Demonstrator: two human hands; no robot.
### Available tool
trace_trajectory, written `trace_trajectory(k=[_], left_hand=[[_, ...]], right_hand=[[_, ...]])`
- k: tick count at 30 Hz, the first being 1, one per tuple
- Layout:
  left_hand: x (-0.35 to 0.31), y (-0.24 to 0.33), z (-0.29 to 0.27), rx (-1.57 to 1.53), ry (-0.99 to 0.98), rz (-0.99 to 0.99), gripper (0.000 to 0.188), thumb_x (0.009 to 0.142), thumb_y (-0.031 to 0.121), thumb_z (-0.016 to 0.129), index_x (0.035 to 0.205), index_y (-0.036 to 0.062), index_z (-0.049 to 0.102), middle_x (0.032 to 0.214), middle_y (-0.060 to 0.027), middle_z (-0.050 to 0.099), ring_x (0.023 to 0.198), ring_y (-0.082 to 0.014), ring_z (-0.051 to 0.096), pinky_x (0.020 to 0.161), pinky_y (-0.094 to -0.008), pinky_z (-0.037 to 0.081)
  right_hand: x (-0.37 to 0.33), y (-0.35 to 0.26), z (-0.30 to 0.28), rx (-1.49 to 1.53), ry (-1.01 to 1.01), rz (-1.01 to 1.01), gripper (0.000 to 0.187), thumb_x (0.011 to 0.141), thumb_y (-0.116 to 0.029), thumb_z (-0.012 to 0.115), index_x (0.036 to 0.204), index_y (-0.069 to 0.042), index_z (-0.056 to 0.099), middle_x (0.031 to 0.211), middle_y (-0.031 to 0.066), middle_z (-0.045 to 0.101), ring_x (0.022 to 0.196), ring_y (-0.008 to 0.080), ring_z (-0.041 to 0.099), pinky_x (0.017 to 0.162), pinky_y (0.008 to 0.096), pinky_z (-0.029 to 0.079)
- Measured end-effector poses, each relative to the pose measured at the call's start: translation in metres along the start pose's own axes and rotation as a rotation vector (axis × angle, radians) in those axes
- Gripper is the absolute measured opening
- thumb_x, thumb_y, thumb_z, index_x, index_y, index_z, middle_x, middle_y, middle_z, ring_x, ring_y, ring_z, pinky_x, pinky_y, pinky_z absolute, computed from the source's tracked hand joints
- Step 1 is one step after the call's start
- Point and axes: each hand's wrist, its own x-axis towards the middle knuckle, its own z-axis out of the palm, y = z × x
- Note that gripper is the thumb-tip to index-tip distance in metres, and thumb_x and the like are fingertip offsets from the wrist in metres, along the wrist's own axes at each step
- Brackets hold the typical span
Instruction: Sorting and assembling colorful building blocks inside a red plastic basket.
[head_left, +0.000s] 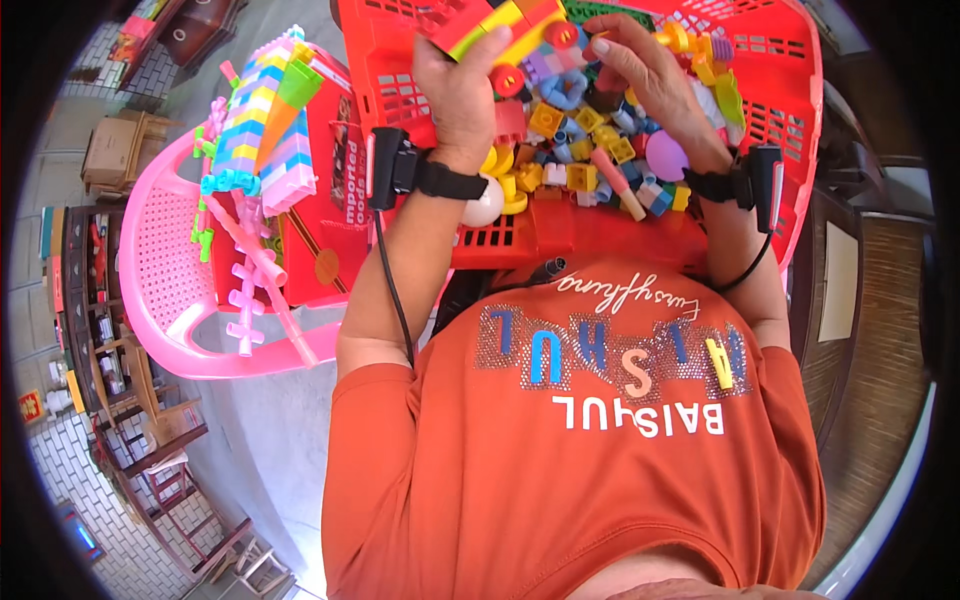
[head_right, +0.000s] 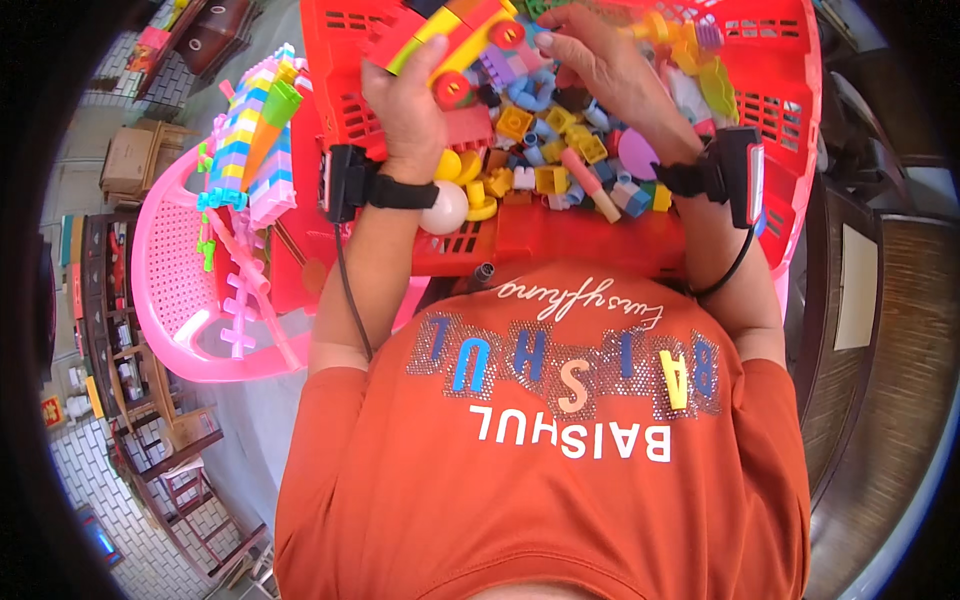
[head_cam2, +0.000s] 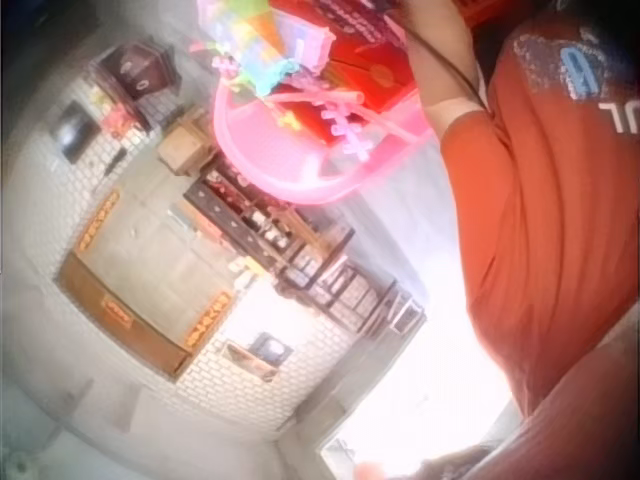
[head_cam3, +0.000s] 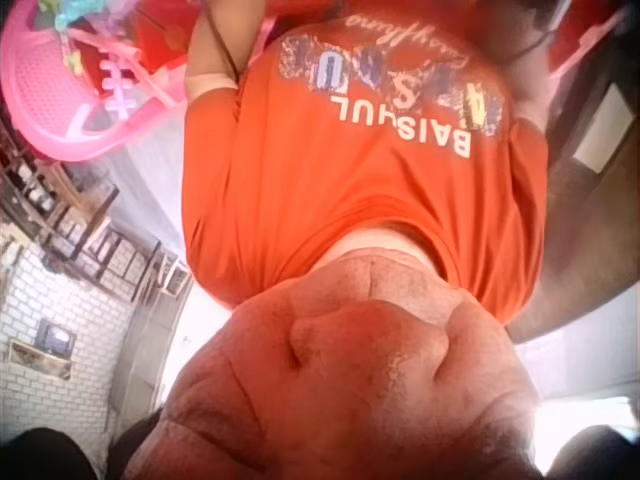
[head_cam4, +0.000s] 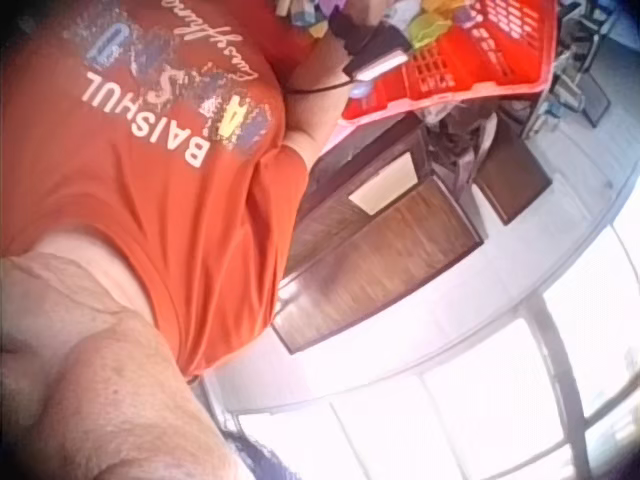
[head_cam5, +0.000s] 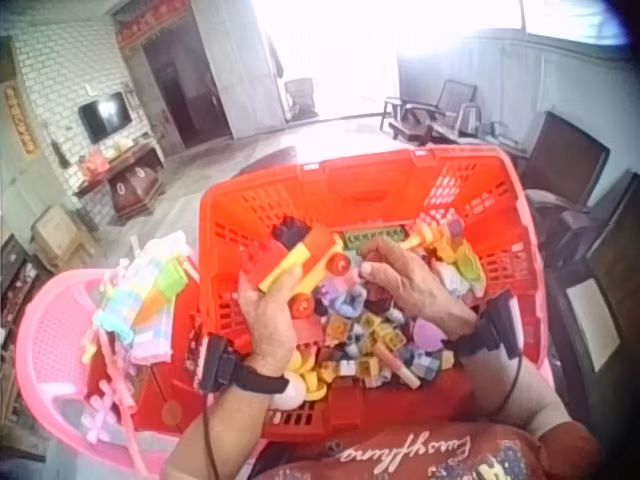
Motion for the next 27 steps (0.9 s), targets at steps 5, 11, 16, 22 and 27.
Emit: trace_trajectory(k=[5,11,16,22,27], left_hand=[[-0.001,0.015,0.012,0.001,-0.017,-0.017,0.028,0.08,-0.003,0.062,0.106,0.0019,0.055,0.099,-0.0044,0.063,0.085,-0.0135,0.061,0.076,-0.0267,0.049],[-0.002,0.016,0.005,0.0,-0.072,-0.104,0.026,0.083,0.003,0.063,0.108,0.0013,0.055,0.101,-0.0045,0.061,0.088,-0.0124,0.06,0.078,-0.0255,0.048],[-0.004,0.013,0.006,-0.009,-0.018,-0.153,0.026,0.082,0.002,0.064,0.107,0.0022,0.054,0.099,-0.0042,0.062,0.087,-0.0123,0.06,0.076,-0.0251,0.049],[-0.003,0.013,0.006,-0.008,-0.009,-0.167,0.026,0.081,0.001,0.065,0.105,0.0027,0.055,0.098,-0.004,0.062,0.084,-0.0127,0.061,0.074,-0.0247,0.05],[0.0,0.009,0.003,-0.015,-0.027,-0.151,0.026,0.081,0.001,0.065,0.105,0.0026,0.055,0.097,-0.0041,0.062,0.083,-0.0128,0.062,0.074,-0.0245,0.05]], right_hand=[[0.002,0.013,0.007,-0.136,-0.323,-0.217,0.023,0.087,-0.015,0.062,0.104,-0.001,0.058,0.09,0.0022,0.063,0.079,0.0108,0.059,0.072,0.025,0.048],[-0.016,0.002,0.039,-0.439,-0.766,-0.075,0.022,0.079,-0.012,0.064,0.099,-0.002,0.06,0.098,0.0141,0.061,0.09,0.0278,0.06,0.079,0.0351,0.047],[-0.028,0.01,0.065,-0.589,-0.684,-0.201,0.024,0.072,-0.014,0.067,0.093,-0.006,0.058,0.095,0.013,0.059,0.095,0.0328,0.057,0.083,0.0423,0.045],[-0.024,0.017,0.058,-0.542,-0.674,-0.221,0.028,0.069,-0.008,0.068,0.094,-0.006,0.056,0.092,0.0127,0.056,0.088,0.0334,0.058,0.074,0.0421,0.047],[-0.016,0.022,0.04,-0.578,-0.485,-0.276,0.024,0.072,-0.008,0.063,0.095,-0.008,0.058,0.092,0.0119,0.056,0.086,0.0335,0.059,0.072,0.042,0.048]])
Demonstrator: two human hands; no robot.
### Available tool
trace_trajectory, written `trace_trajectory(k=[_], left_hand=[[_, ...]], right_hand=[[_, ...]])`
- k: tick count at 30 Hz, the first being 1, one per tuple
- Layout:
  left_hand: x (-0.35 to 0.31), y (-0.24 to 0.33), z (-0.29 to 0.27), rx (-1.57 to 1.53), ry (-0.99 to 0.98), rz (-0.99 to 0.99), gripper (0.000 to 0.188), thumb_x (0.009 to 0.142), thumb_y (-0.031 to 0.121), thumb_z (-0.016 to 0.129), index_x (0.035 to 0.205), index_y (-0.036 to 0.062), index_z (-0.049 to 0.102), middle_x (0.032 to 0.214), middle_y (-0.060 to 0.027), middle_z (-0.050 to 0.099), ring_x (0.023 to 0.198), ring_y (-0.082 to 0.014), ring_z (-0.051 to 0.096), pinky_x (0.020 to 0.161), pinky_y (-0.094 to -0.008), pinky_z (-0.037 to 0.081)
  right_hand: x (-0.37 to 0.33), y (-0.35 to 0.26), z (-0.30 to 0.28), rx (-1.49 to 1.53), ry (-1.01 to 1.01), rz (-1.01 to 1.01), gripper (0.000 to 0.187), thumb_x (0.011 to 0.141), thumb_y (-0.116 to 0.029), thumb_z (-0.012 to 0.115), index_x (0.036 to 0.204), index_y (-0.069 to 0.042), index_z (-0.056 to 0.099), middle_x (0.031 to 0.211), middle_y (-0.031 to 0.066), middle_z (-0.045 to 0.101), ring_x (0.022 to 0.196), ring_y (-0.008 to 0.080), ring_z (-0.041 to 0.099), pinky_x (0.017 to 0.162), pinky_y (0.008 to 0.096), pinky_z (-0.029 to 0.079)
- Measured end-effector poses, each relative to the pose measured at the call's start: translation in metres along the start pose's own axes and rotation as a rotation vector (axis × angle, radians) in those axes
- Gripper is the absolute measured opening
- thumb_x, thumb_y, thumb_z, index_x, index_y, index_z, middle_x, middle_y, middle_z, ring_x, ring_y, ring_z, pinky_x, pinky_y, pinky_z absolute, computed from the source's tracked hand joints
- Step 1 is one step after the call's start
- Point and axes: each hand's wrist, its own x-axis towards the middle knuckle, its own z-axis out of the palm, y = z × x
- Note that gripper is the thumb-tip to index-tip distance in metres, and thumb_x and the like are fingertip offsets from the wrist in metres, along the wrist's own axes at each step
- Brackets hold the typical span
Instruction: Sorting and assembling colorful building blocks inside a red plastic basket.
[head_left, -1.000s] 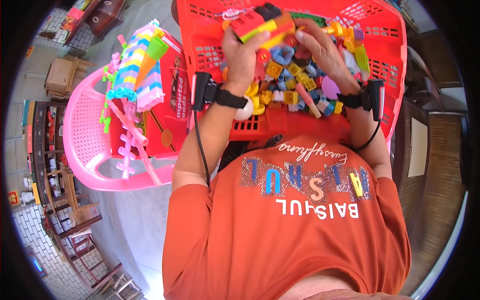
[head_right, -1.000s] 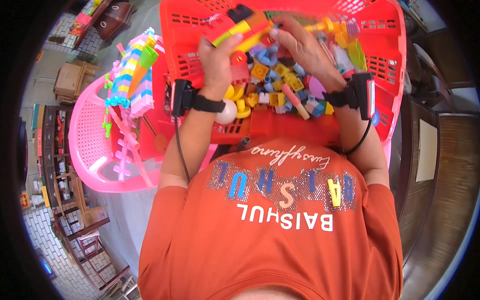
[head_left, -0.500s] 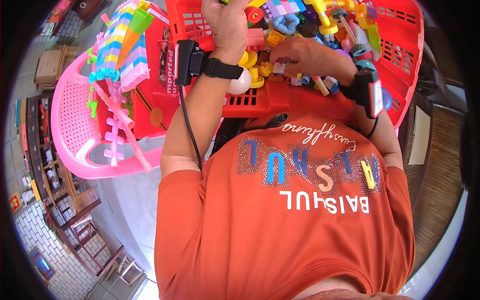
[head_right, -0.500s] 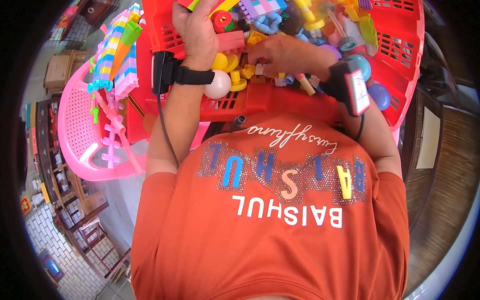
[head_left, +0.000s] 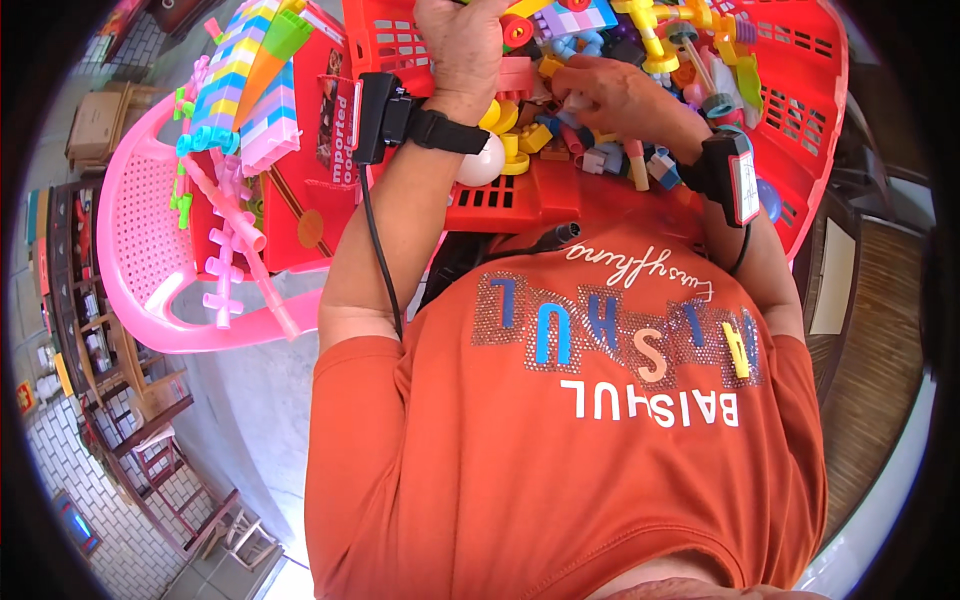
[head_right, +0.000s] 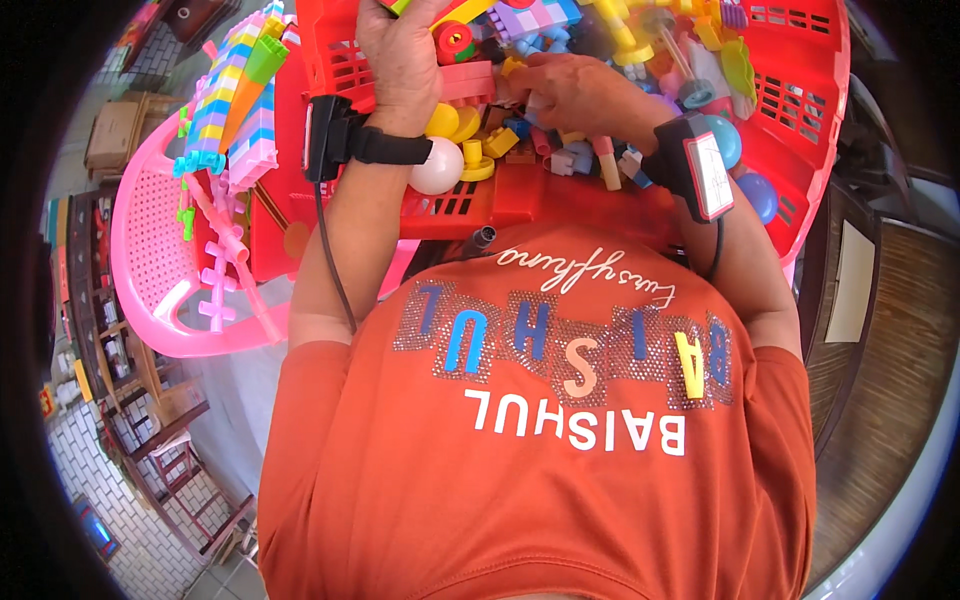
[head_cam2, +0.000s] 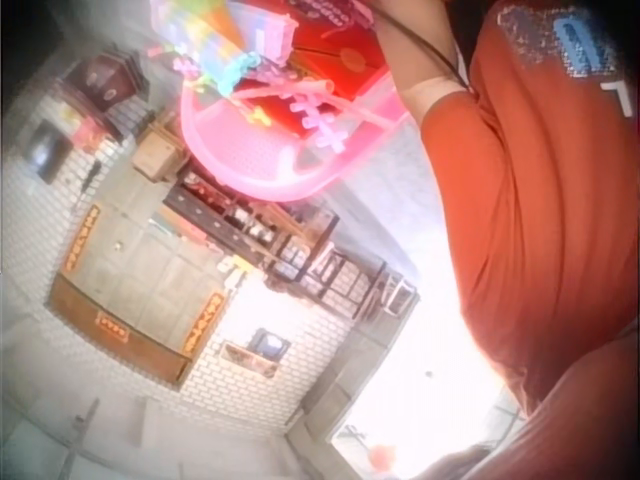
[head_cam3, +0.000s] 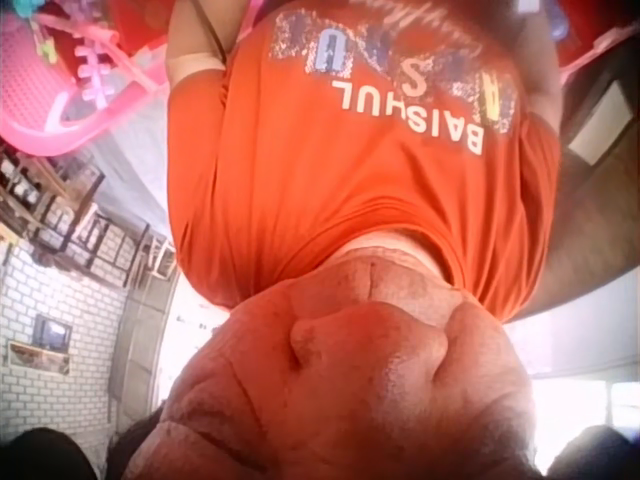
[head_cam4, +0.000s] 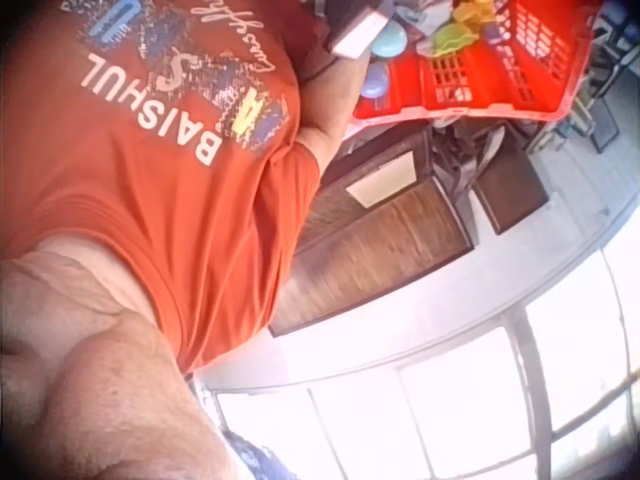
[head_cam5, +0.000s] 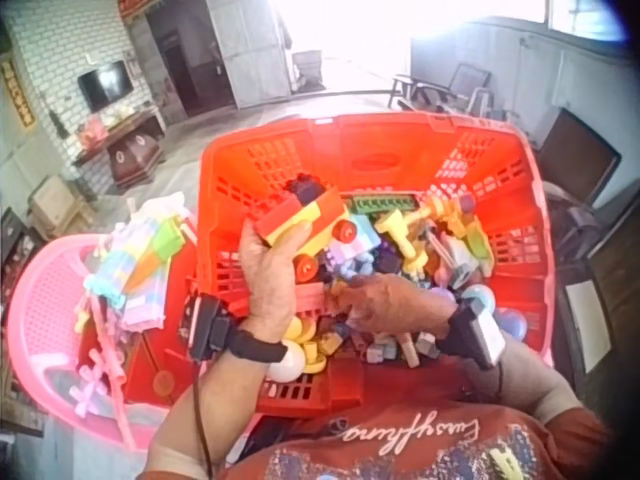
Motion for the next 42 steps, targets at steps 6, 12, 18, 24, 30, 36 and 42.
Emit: trace_trajectory(k=[6,12,18,24,30,36,42], left_hand=[[-0.002,0.003,0.002,0.024,-0.002,-0.02,0.026,0.081,0.001,0.065,0.105,0.0022,0.055,0.098,-0.0044,0.062,0.084,-0.013,0.061,0.074,-0.025,0.05],[-0.001,0.002,0.0,-0.003,-0.026,-0.022,0.027,0.081,0.001,0.065,0.105,0.0021,0.055,0.098,-0.0045,0.062,0.084,-0.0133,0.061,0.074,-0.0251,0.051],[0.0,0.004,0.003,-0.021,0.007,-0.026,0.027,0.08,0.0,0.065,0.105,0.0023,0.055,0.098,-0.0046,0.062,0.083,-0.0133,0.062,0.073,-0.0247,0.051],[0.002,0.001,-0.002,-0.006,0.002,-0.006,0.027,0.08,0.001,0.066,0.105,0.0021,0.056,0.098,-0.0049,0.063,0.083,-0.0135,0.062,0.074,-0.0247,0.051],[0.008,-0.012,-0.015,0.009,-0.016,0.086,0.03,0.076,-0.004,0.068,0.103,0.0028,0.056,0.1,-0.0053,0.064,0.088,-0.015,0.063,0.079,-0.0279,0.051],[0.007,-0.01,-0.011,0.016,-0.001,0.07,0.03,0.077,-0.004,0.068,0.103,0.0027,0.057,0.1,-0.0057,0.064,0.088,-0.0152,0.064,0.08,-0.0281,0.052],[0.005,-0.008,-0.01,0.045,0.009,0.052,0.03,0.077,-0.004,0.068,0.104,0.0023,0.057,0.101,-0.0059,0.064,0.089,-0.0154,0.063,0.081,-0.0288,0.051]], right_hand=[[-0.001,-0.006,0.001,-0.172,0.012,0.025,0.018,0.075,-0.013,0.06,0.092,-0.012,0.065,0.096,0.009,0.056,0.093,0.0283,0.058,0.081,0.0409,0.045],[0.001,-0.029,0.027,-0.265,-0.11,-0.164,0.013,0.073,-0.015,0.062,0.084,-0.015,0.069,0.097,0.0056,0.057,0.099,0.0228,0.055,0.09,0.0388,0.039],[0.004,-0.023,0.027,-0.319,-0.064,-0.148,0.015,0.07,-0.016,0.063,0.083,-0.014,0.069,0.095,0.0049,0.059,0.1,0.0226,0.056,0.09,0.0397,0.039],[0.005,0.001,-0.007,-0.338,-0.013,0.052,0.014,0.069,-0.015,0.062,0.081,-0.011,0.067,0.088,0.0056,0.061,0.087,0.0273,0.061,0.081,0.0396,0.045],[-0.021,0.045,-0.047,-0.41,0.107,0.172,0.024,0.069,-0.005,0.063,0.092,-0.009,0.062,0.089,0.0081,0.062,0.087,0.0311,0.06,0.076,0.0412,0.049],[-0.038,0.057,-0.059,-0.288,0.226,0.329,0.024,0.073,-0.006,0.062,0.096,-0.009,0.063,0.092,0.0092,0.063,0.084,0.0293,0.061,0.071,0.0379,0.05],[-0.033,0.03,-0.076,-0.174,0.019,0.433,0.038,0.068,-0.011,0.068,0.105,-0.008,0.061,0.092,0.0086,0.064,0.087,0.027,0.062,0.074,0.0364,0.05]])
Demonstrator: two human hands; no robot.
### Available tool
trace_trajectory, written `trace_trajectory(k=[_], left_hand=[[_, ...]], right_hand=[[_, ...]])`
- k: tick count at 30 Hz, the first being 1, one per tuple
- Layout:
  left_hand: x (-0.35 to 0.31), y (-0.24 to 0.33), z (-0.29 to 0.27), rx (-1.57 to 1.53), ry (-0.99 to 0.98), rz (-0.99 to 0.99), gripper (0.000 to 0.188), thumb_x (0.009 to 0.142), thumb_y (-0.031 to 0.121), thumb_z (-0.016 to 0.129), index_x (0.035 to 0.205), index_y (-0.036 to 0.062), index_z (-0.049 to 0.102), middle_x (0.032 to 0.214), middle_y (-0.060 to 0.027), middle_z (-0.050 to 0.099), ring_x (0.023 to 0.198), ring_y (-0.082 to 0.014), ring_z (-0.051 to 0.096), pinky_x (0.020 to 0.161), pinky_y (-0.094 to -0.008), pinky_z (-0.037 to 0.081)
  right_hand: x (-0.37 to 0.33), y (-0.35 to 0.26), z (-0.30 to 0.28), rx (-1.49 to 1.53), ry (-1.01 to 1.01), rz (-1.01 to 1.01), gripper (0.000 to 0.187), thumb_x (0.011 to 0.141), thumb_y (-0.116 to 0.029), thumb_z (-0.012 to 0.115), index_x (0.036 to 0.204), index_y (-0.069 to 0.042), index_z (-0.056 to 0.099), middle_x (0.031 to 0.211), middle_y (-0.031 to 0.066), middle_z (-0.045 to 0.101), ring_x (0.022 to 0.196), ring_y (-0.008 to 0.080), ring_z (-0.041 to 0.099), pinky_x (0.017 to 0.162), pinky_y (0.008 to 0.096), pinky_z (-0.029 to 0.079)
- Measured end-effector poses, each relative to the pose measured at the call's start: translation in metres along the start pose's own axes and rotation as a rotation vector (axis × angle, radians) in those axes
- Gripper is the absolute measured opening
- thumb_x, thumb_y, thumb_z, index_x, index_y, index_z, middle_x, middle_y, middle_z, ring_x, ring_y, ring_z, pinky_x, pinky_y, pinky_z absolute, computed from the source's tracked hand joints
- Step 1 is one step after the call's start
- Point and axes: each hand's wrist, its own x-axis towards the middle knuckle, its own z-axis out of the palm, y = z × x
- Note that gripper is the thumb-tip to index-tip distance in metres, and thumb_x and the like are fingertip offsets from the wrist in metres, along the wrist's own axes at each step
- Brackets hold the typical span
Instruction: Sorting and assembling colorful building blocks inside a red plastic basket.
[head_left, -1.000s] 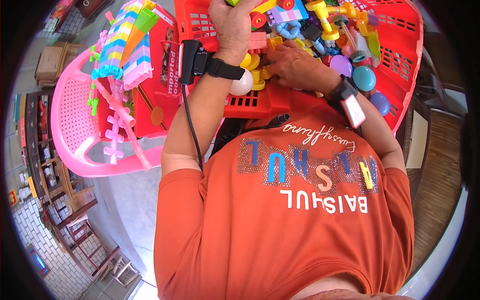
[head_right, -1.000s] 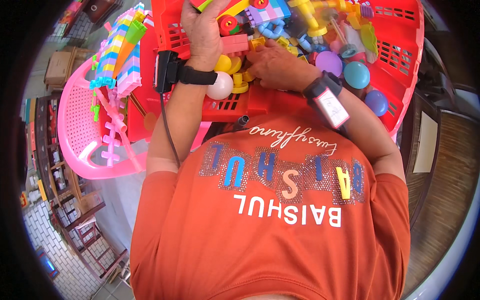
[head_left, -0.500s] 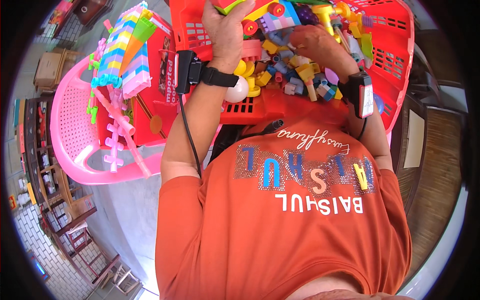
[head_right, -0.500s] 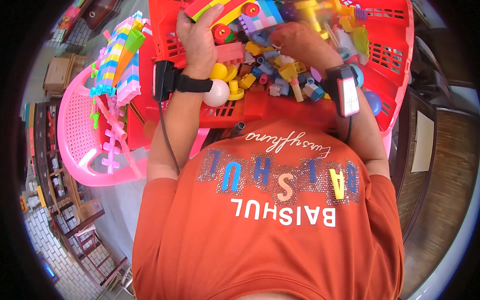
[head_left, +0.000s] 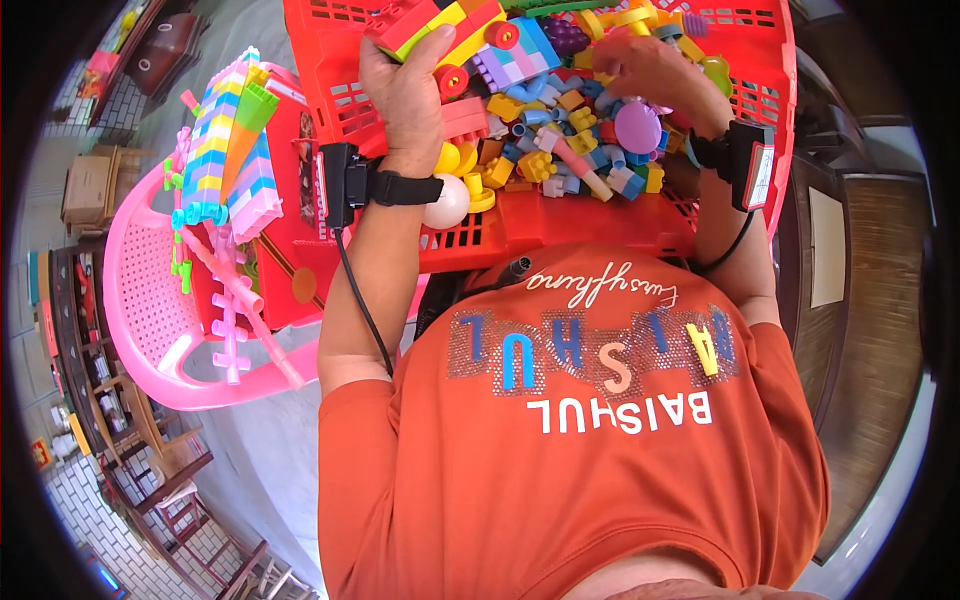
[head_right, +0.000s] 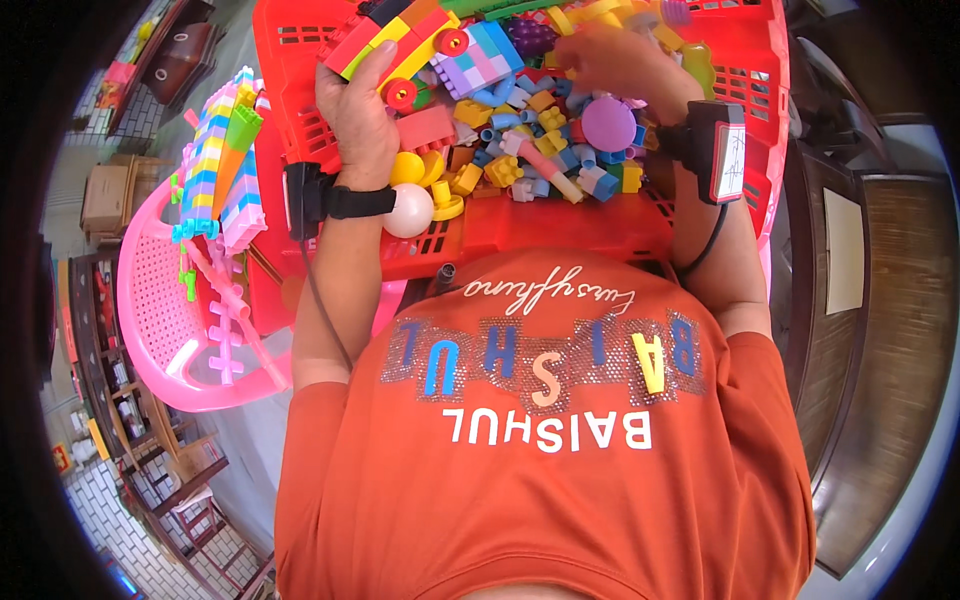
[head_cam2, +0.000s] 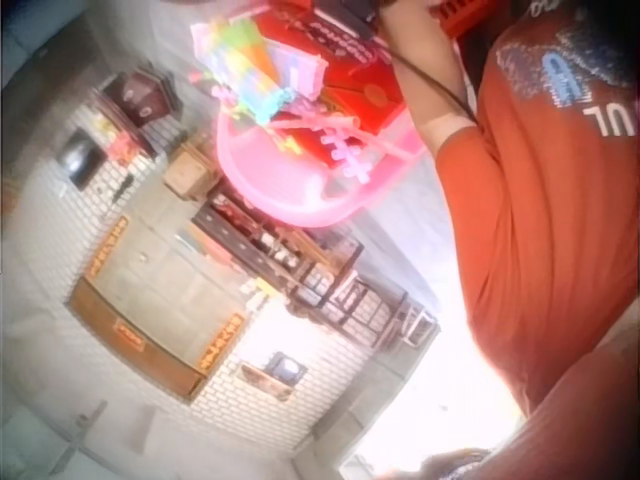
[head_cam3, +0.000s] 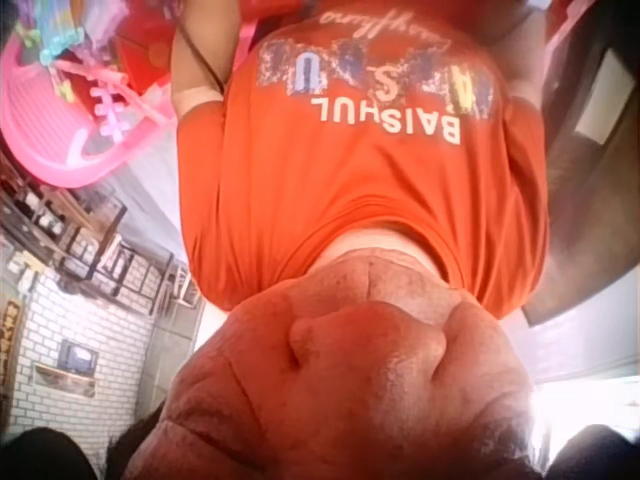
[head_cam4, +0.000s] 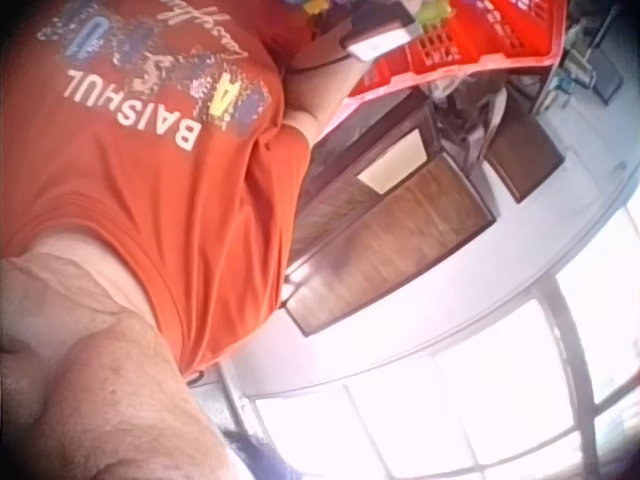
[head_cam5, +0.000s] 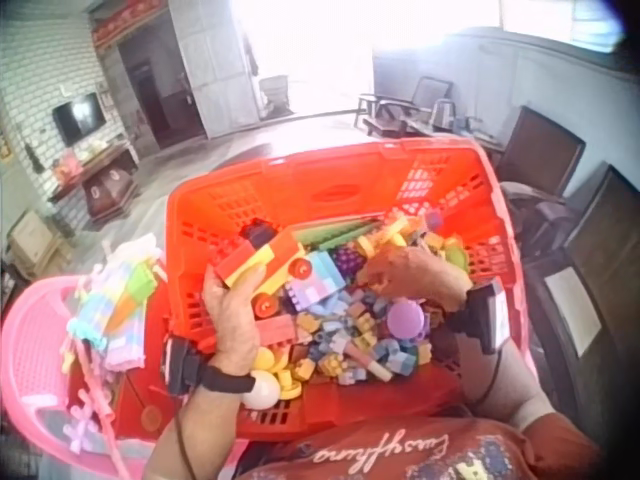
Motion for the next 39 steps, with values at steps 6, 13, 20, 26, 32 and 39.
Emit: trace_trajectory(k=[6,13,20,26,32,39], left_hand=[[0.004,-0.005,-0.004,-0.001,-0.025,0.016,0.03,0.076,-0.005,0.067,0.104,0.0017,0.057,0.101,-0.0062,0.064,0.09,-0.0163,0.063,0.082,-0.03,0.051],[0.017,0.003,-0.011,-0.047,0.04,-0.024,0.032,0.076,-0.004,0.069,0.105,0.0008,0.058,0.102,-0.0068,0.064,0.092,-0.0172,0.063,0.083,-0.0299,0.051],[0.014,0.001,-0.009,0.039,0.0,-0.086,0.029,0.075,-0.002,0.07,0.101,0.0011,0.057,0.1,-0.0074,0.064,0.089,-0.0166,0.064,0.08,-0.0294,0.052],[0.011,0.002,-0.005,0.059,-0.038,-0.118,0.029,0.075,-0.003,0.069,0.101,0.0012,0.056,0.102,-0.0082,0.063,0.089,-0.0167,0.063,0.08,-0.0297,0.052],[0.011,0.002,-0.003,0.048,-0.056,-0.118,0.03,0.076,-0.002,0.07,0.102,0.0032,0.056,0.098,-0.0055,0.063,0.085,-0.0144,0.063,0.077,-0.028,0.052],[0.009,0.004,-0.005,0.059,-0.057,-0.185,0.032,0.076,-0.002,0.07,0.104,0.0027,0.056,0.1,-0.0066,0.063,0.088,-0.0154,0.063,0.078,-0.0292,0.053]], right_hand=[[-0.01,-0.034,0.027,-0.203,-0.189,-0.254,0.06,0.057,-0.02,0.075,0.115,-0.013,0.058,0.106,0.0102,0.055,0.101,0.0277,0.055,0.083,0.0395,0.044],[-0.028,-0.012,0.03,-0.273,-0.153,-0.352,0.067,0.054,-0.008,0.072,0.118,-0.019,0.055,0.11,0.0046,0.048,0.11,0.0235,0.047,0.098,0.038,0.031],[-0.022,0.018,0.018,-0.04,-0.011,-0.167,0.053,0.06,-0.003,0.066,0.113,-0.008,0.058,0.107,0.0094,0.056,0.101,0.0299,0.055,0.09,0.0374,0.043],[-0.02,0.032,0.022,0.006,0.157,-0.239,0.051,0.066,-0.001,0.065,0.116,-0.007,0.056,0.109,0.0114,0.06,0.101,0.0292,0.058,0.087,0.0352,0.046],[-0.021,0.035,0.019,0.157,0.23,-0.166,0.042,0.08,-0.01,0.062,0.121,-0.009,0.055,0.108,0.0097,0.061,0.098,0.0238,0.059,0.085,0.0321,0.046],[-0.026,0.03,0.009,0.375,0.181,0.019,0.038,0.088,-0.017,0.057,0.126,-0.01,0.055,0.097,0.0102,0.063,0.085,0.019,0.06,0.08,0.0321,0.045]])
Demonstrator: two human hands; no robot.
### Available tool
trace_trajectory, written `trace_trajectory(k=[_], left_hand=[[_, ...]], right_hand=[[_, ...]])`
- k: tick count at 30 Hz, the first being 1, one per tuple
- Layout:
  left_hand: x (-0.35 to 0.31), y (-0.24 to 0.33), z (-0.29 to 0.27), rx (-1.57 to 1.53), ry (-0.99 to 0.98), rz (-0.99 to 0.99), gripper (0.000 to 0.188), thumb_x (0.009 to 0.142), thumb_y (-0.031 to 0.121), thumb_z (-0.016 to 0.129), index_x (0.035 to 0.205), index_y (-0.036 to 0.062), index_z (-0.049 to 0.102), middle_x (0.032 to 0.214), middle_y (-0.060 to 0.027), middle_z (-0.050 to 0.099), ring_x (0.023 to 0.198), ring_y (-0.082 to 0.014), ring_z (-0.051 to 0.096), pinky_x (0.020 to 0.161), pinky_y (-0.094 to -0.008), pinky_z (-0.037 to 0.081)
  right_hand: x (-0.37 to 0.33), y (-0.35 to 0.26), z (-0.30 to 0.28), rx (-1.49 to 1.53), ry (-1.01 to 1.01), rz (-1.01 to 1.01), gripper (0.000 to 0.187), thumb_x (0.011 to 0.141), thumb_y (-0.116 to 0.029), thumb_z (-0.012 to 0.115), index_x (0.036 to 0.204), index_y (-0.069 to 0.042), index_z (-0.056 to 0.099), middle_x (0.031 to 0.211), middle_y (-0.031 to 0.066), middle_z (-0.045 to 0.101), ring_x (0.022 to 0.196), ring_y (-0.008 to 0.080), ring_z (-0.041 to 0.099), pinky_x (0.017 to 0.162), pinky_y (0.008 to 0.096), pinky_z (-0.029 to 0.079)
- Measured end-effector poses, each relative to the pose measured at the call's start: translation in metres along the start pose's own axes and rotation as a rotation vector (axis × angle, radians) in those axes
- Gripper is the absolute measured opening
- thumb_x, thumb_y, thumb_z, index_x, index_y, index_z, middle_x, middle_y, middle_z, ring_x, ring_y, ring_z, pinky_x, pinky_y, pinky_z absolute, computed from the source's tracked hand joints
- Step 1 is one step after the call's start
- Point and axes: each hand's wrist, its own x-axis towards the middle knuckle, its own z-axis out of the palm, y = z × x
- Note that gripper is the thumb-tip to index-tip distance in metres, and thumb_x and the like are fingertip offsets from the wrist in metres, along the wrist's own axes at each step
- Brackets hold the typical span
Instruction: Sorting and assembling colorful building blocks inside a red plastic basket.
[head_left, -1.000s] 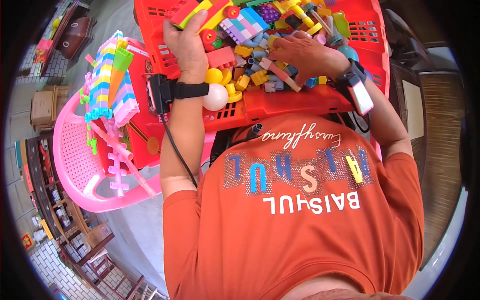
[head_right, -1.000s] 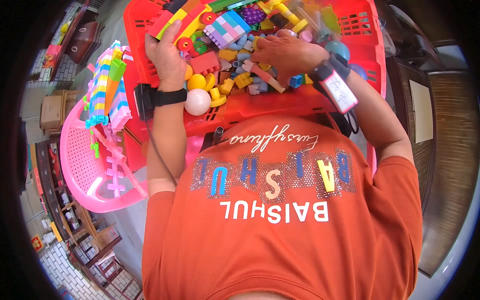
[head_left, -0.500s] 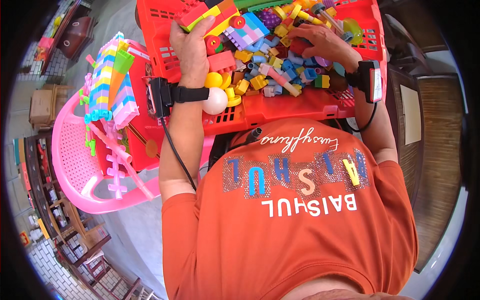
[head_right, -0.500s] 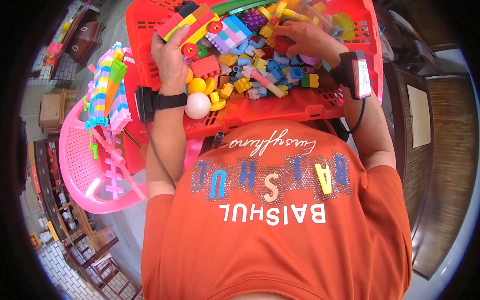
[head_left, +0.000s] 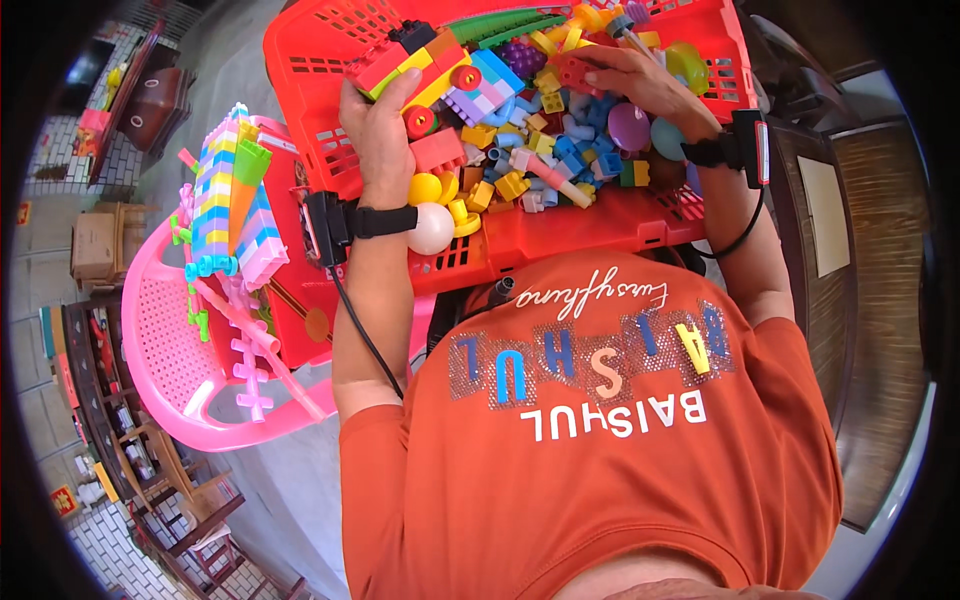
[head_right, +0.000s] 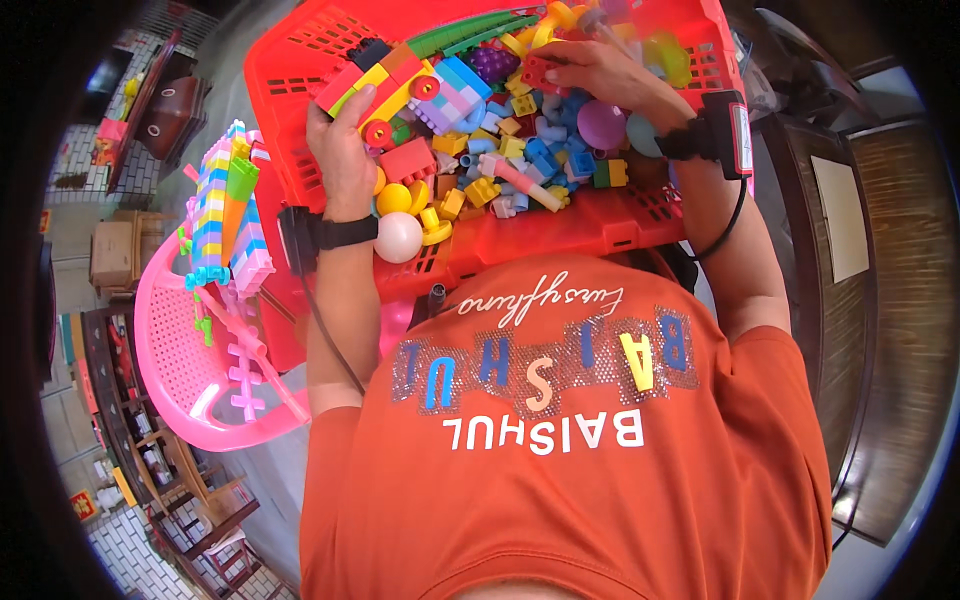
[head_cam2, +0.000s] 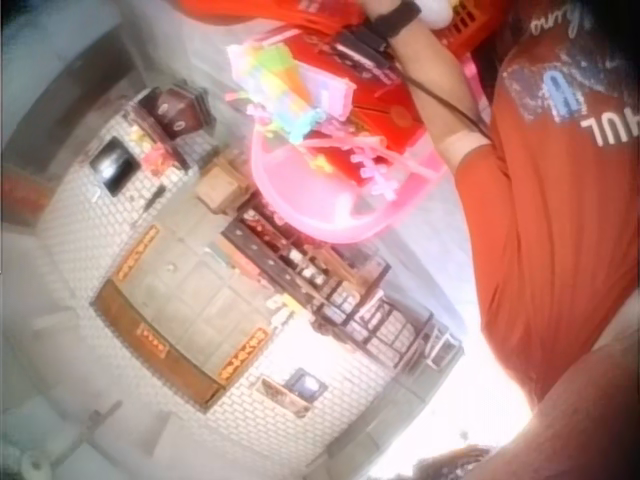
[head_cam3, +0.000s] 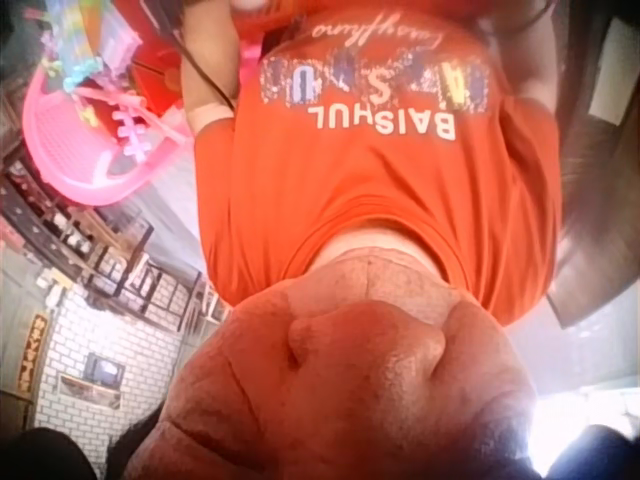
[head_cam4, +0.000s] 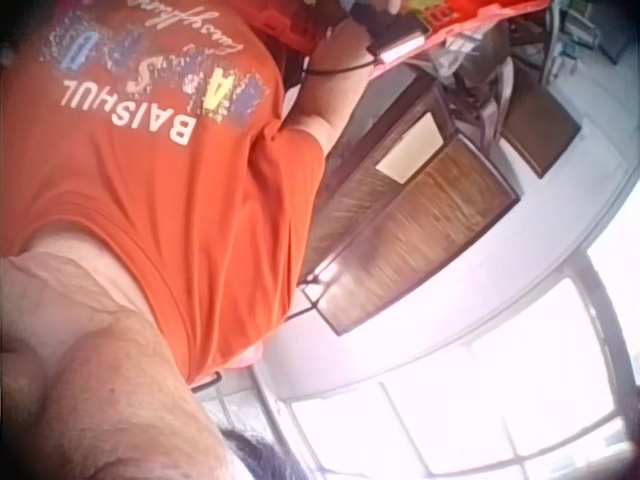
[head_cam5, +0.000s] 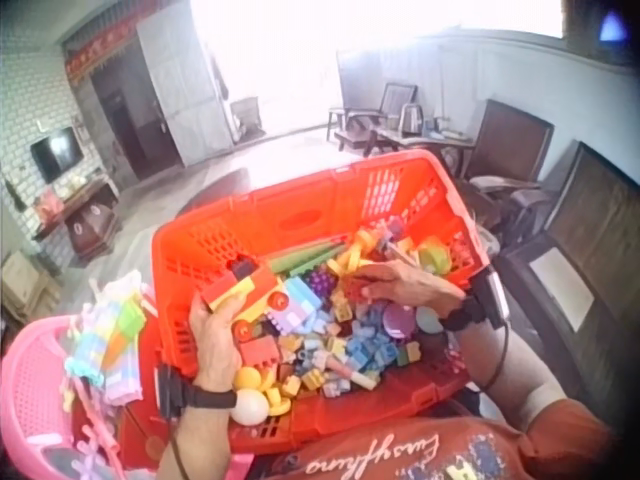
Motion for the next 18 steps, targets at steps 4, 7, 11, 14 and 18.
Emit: trace_trajectory(k=[4,7,11,14,18], left_hand=[[0.0,-0.001,0.002,-0.026,-0.008,-0.039,0.033,0.076,-0.002,0.069,0.105,0.0025,0.056,0.101,-0.0065,0.063,0.089,-0.0158,0.063,0.08,-0.0298,0.053],[0.0,-0.002,0.002,-0.028,-0.03,-0.027,0.033,0.076,-0.003,0.07,0.105,0.0025,0.056,0.101,-0.0062,0.063,0.089,-0.0154,0.063,0.081,-0.0297,0.053],[0.001,-0.005,0.003,-0.021,-0.035,-0.006,0.034,0.075,-0.003,0.07,0.105,0.0025,0.056,0.101,-0.006,0.063,0.089,-0.0151,0.063,0.081,-0.0295,0.052],[0.002,-0.007,0.004,-0.019,-0.066,0.001,0.034,0.075,-0.003,0.071,0.105,0.0025,0.056,0.101,-0.0058,0.064,0.089,-0.0149,0.063,0.081,-0.0291,0.052],[0.002,-0.005,0.008,-0.015,-0.07,-0.002,0.034,0.075,-0.003,0.071,0.105,0.0026,0.056,0.1,-0.0061,0.064,0.088,-0.0149,0.063,0.08,-0.0288,0.052]], right_hand=[[-0.001,0.007,0.001,-0.061,0.112,-0.142,0.039,0.089,-0.018,0.057,0.126,-0.008,0.052,0.088,0.0086,0.064,0.076,0.0144,0.059,0.073,0.0286,0.046],[0.001,-0.003,0.004,0.128,0.031,-0.039,0.036,0.091,-0.02,0.056,0.123,-0.007,0.049,0.087,0.0069,0.064,0.074,0.0131,0.058,0.07,0.0273,0.046],[0.002,-0.022,0.026,0.467,0.141,0.11,0.028,0.094,-0.025,0.054,0.114,-0.007,0.048,0.088,0.0031,0.062,0.075,0.0118,0.059,0.069,0.0267,0.048],[0.006,-0.028,0.041,0.667,-0.024,-0.079,0.034,0.095,-0.032,0.054,0.118,-0.009,0.048,0.086,-0.0028,0.058,0.078,0.0102,0.06,0.067,0.0278,0.047],[0.018,0.017,0.051,-0.272,-0.225,-0.412,0.012,0.083,-0.01,0.057,0.094,-0.007,0.062,0.102,0.0031,0.056,0.084,0.0218,0.061,0.075,0.0319,0.047]])
